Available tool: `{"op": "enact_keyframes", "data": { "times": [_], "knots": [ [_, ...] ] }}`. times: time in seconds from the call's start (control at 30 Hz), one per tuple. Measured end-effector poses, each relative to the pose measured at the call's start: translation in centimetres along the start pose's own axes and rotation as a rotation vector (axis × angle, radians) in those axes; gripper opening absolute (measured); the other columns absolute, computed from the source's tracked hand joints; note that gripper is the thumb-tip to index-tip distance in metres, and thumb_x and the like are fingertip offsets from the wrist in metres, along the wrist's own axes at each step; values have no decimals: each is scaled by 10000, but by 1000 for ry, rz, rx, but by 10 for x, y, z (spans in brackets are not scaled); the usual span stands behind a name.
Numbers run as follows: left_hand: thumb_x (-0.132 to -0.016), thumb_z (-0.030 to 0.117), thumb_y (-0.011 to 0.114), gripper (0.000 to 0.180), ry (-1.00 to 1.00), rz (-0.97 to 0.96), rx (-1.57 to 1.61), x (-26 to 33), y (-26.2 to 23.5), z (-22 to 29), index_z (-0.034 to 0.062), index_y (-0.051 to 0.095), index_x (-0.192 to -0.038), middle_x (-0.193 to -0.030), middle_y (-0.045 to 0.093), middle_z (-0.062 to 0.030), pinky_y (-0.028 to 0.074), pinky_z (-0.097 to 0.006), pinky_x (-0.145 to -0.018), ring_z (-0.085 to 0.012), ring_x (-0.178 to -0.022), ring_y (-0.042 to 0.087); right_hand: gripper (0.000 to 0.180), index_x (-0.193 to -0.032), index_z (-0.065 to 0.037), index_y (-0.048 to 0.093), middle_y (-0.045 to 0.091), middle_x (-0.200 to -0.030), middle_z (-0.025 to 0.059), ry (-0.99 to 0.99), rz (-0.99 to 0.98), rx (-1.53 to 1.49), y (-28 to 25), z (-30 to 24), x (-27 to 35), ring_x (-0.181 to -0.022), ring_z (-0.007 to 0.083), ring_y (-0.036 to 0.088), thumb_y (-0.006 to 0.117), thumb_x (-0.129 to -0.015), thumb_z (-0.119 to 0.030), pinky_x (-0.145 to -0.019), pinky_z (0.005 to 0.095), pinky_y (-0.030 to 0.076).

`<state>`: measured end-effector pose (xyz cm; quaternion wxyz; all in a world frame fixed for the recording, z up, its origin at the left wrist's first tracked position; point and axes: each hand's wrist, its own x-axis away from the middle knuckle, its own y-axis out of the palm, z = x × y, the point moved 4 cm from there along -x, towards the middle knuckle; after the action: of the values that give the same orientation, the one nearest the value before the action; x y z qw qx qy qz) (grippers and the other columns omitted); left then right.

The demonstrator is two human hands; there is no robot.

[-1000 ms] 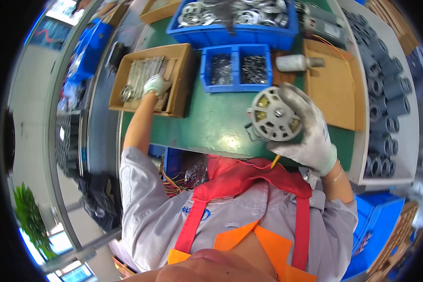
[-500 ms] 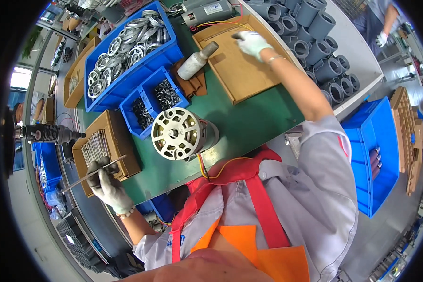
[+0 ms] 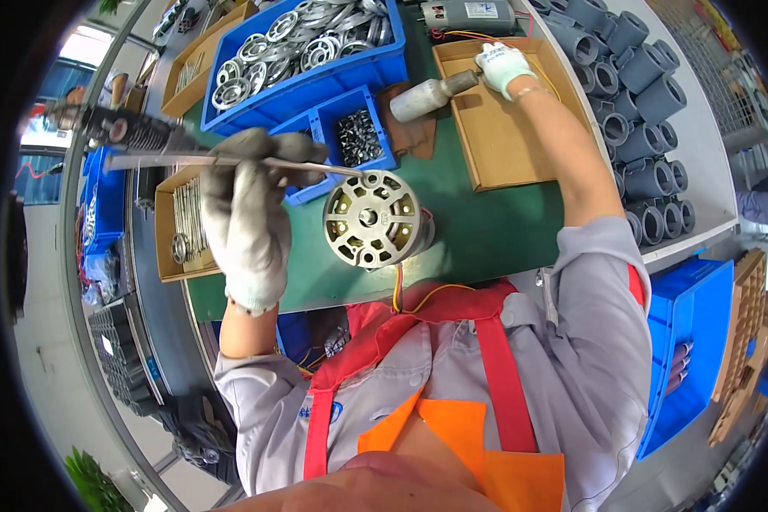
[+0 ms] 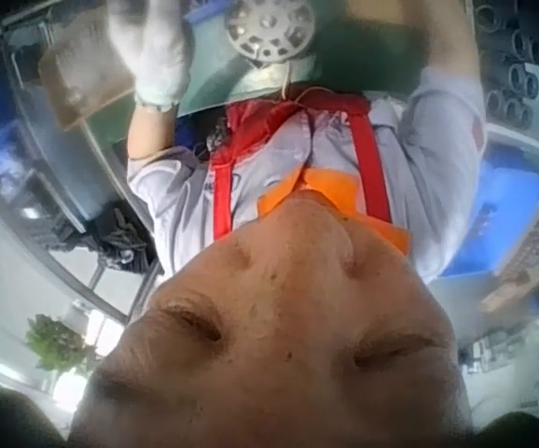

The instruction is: The person assembles a motor by inserting a rotor into a housing, placing an end cap, and tightening screws with an electric screwdriver. The person then gathers long metal bolts, marks their heads with a marker pen, and returns them to a box.

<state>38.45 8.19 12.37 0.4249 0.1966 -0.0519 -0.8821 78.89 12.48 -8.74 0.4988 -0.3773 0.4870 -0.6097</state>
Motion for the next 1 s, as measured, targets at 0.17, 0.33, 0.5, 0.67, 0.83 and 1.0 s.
{"op": "enact_keyframes", "data": {
  "times": [0.17,0.33,0.5,0.67,0.83,1.0],
  "knots": [
    [-986,73,466,188,-120,-63,-82,-8,14,-5,-23,525,-1137,-991,654,-117,525,-300,-820,-162,-879,640,330,-1010,-81,615,664,-1005,166,307,247,-253,-25,30,36,-902,359,656,586,-832,-357,-809,453,520],
    [-982,97,489,174,38,-105,-283,-8,9,-2,-23,543,-1096,-922,662,-86,500,-248,-714,-108,-779,620,257,-1037,-45,610,670,-893,97,378,704,-1288,-104,61,102,-720,152,632,666,-838,-198,-626,310,525],
    [-986,94,464,194,-185,-333,-587,-7,22,1,-8,567,-1115,-999,642,-68,475,-225,-772,-71,-874,575,284,-1209,22,524,651,-1043,123,-16,809,-1812,-240,-3,202,-788,143,634,506,-956,-107,-657,247,532],
    [-974,104,471,206,87,-380,-528,-3,8,-31,-16,573,-1107,-1198,601,-128,461,-288,-897,-131,-1031,568,302,-1208,-10,516,546,-885,209,-448,625,-1879,-291,-102,232,-612,257,622,434,-917,-17,-496,290,553],
    [-967,121,477,210,-239,-380,-86,8,9,-47,-3,571,-1109,-1286,557,-173,454,-333,-964,-204,-1127,565,273,-1171,-1,522,573,-936,242,-441,553,-1690,-296,-115,231,-582,213,622,465,-906,32,-473,260,548],
    [-982,147,482,254,-244,-341,209,16,10,-66,-14,538,-1170,-1174,605,-97,474,-317,-932,-151,-1044,575,256,-1089,-2,566,597,-914,200,-620,277,-1262,-322,-136,230,-637,206,643,562,-836,37,-526,278,546]
  ]
}}
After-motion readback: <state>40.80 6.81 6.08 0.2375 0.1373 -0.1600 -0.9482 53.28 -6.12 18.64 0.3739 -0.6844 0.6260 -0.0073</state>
